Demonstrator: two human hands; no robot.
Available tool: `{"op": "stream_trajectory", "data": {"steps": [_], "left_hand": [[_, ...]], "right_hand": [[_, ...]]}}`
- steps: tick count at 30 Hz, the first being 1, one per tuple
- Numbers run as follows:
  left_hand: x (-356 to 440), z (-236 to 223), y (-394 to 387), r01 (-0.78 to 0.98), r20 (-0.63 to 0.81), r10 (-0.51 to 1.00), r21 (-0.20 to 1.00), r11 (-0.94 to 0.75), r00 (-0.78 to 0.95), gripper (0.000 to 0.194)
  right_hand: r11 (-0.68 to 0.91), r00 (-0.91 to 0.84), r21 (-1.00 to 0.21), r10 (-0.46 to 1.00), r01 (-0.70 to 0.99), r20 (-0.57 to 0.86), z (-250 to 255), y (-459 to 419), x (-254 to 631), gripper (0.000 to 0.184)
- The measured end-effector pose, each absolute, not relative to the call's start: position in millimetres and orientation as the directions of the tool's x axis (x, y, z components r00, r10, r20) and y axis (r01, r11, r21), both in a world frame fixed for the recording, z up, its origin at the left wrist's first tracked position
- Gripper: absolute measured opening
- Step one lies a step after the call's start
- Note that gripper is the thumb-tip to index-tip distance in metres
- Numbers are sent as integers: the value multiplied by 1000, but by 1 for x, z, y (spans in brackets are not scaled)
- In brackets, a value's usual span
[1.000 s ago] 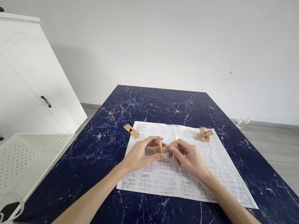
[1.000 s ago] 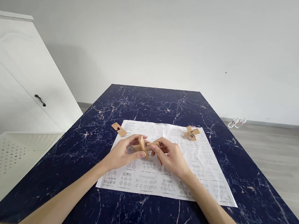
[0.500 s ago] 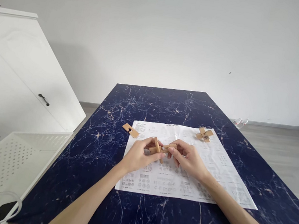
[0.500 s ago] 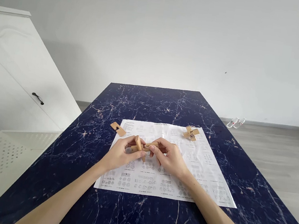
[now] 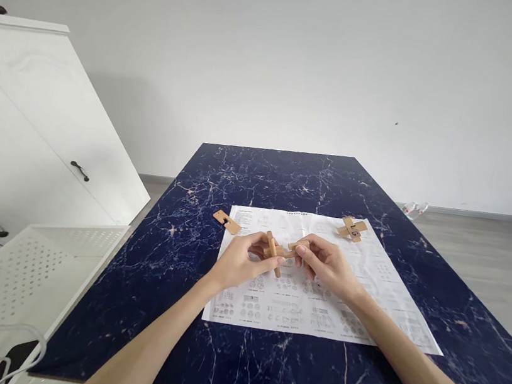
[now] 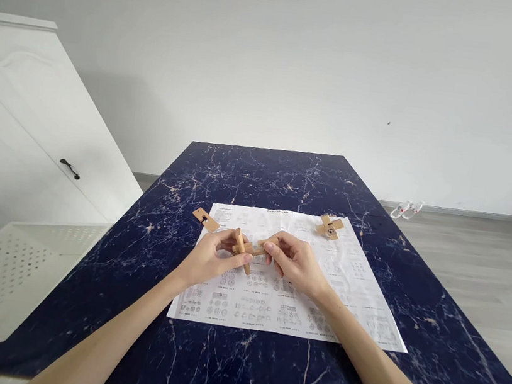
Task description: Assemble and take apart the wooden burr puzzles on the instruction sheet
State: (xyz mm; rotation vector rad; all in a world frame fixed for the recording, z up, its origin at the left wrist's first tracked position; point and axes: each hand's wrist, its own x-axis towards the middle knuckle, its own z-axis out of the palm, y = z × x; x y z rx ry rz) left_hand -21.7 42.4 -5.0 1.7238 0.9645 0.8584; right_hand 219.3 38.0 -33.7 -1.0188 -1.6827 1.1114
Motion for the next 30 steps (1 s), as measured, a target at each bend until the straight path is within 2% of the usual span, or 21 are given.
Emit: {"op": "stream_trajectory", "data": {"steps": [12, 18, 30], "left_hand": [[-24, -4, 43, 156, 72, 900, 976, -153, 430, 35], [-21, -4, 40, 134, 62, 914, 983, -125, 400, 37], [-21, -2, 40, 139, 66, 906, 981, -136, 419, 32]], "right_hand": [[249, -289, -961, 935, 119, 206, -37, 41, 222, 35], [216, -219, -970, 957, 110, 188, -37, 39, 217, 40], [196, -210, -975, 963, 101, 172, -36, 39, 218, 44]]}}
